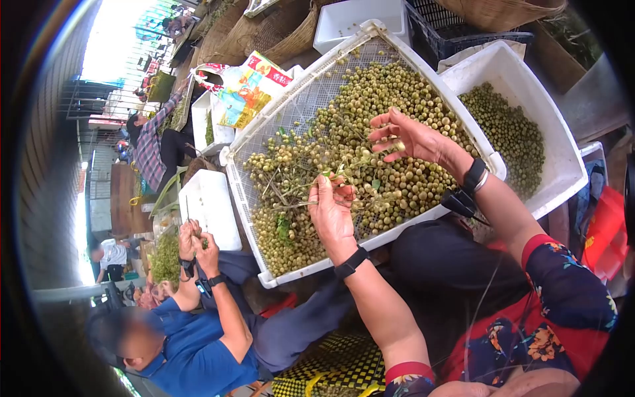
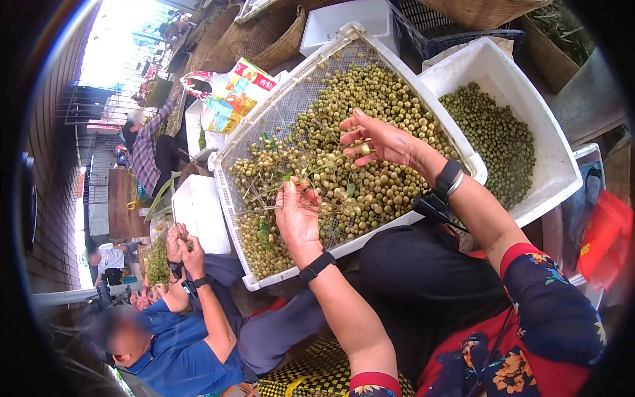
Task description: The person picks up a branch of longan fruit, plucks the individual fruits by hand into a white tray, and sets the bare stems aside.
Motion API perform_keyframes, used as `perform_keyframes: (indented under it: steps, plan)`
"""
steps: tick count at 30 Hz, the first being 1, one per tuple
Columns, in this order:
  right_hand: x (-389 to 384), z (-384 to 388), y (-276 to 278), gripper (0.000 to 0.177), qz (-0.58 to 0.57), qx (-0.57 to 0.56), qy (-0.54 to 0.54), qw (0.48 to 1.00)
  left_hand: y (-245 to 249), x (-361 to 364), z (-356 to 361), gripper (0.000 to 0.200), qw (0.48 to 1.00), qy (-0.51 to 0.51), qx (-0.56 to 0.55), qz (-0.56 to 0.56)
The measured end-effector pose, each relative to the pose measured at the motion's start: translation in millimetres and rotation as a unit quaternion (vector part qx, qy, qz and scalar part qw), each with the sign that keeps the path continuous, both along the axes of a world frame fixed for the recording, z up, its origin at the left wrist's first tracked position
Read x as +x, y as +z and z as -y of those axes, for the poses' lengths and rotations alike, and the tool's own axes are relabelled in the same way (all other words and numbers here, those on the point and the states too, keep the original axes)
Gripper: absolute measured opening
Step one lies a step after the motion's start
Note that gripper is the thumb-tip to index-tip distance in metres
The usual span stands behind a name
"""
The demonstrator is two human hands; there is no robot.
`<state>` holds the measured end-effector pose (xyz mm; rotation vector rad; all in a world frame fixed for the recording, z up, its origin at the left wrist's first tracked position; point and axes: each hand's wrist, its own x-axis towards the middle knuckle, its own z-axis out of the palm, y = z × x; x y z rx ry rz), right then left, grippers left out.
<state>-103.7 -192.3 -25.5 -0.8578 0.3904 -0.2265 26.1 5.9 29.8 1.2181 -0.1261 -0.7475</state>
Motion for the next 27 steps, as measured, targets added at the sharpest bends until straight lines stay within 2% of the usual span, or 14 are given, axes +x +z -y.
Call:
perform_keyframes:
  steps: [2, 6, 7, 8, 10, 12, 15, 18, 19, 21, 24, 25, 26, 27]
  plan:
    - [-1.8, -2.3, 2.3, 0.075, 0.04, 0.108, -0.019, 0.993, 1.3, -1.6, -0.9, 0.023, 1.0, -0.003, 0.014, 0.002]
    - [3.4, -22.8, 13.4, 0.072, 0.082, 0.192, 0.178, 0.962, 0.4, -1.5, 2.0, 0.021, 0.998, -0.038, 0.042, 0.031]
    - [1.5, -26.9, 15.8, 0.065, 0.067, 0.157, 0.198, 0.965, 0.1, -0.8, 1.8, 0.021, 0.998, -0.037, 0.042, 0.031]
    - [4.8, -29.4, 4.4, 0.05, 0.038, 0.142, 0.209, 0.967, -0.7, 0.8, 0.7, 0.021, 0.998, -0.042, 0.039, 0.039]
    - [3.2, -30.6, -9.6, 0.032, 0.055, 0.128, 0.258, 0.956, -0.4, 2.9, -2.1, 0.021, 0.997, -0.047, 0.036, 0.046]
    - [-0.4, -33.9, -7.2, 0.024, 0.028, 0.168, 0.234, 0.957, 0.3, 3.8, -3.4, 0.02, 0.995, -0.029, 0.057, 0.072]
    - [-6.1, -35.6, 2.9, 0.026, -0.057, 0.045, 0.147, 0.986, -5.9, -1.2, 2.1, 0.022, 0.992, -0.005, 0.089, 0.09]
    - [-16.0, -30.5, 22.8, 0.027, -0.135, -0.033, 0.067, 0.988, -8.3, 3.2, 0.4, 0.024, 0.99, 0.022, 0.094, 0.1]
    - [-16.7, -27.7, 14.5, 0.027, -0.136, -0.034, 0.067, 0.988, -9.3, 4.8, 0.0, 0.023, 0.989, 0.044, 0.103, 0.094]
    - [-16.8, -25.7, 2.0, 0.029, -0.097, -0.182, -0.004, 0.979, -13.8, 10.6, -2.9, 0.022, 0.99, 0.075, 0.093, 0.073]
    - [-16.5, -12.0, -21.3, 0.029, -0.11, -0.415, -0.089, 0.899, -15.9, 16.5, -7.5, 0.022, 0.992, 0.104, 0.046, 0.047]
    - [-18.7, -9.9, -27.4, 0.025, -0.104, -0.556, -0.135, 0.813, -15.2, 16.6, -8.3, 0.022, 0.992, 0.114, 0.037, 0.029]
    - [-19.9, -9.9, -30.2, 0.02, -0.091, -0.685, -0.184, 0.699, -17.1, 17.0, -9.4, 0.022, 0.992, 0.115, 0.041, 0.03]
    - [-22.6, -14.8, -16.5, 0.017, -0.096, -0.724, -0.197, 0.654, -19.1, 18.3, -10.1, 0.022, 0.993, 0.114, 0.008, 0.007]
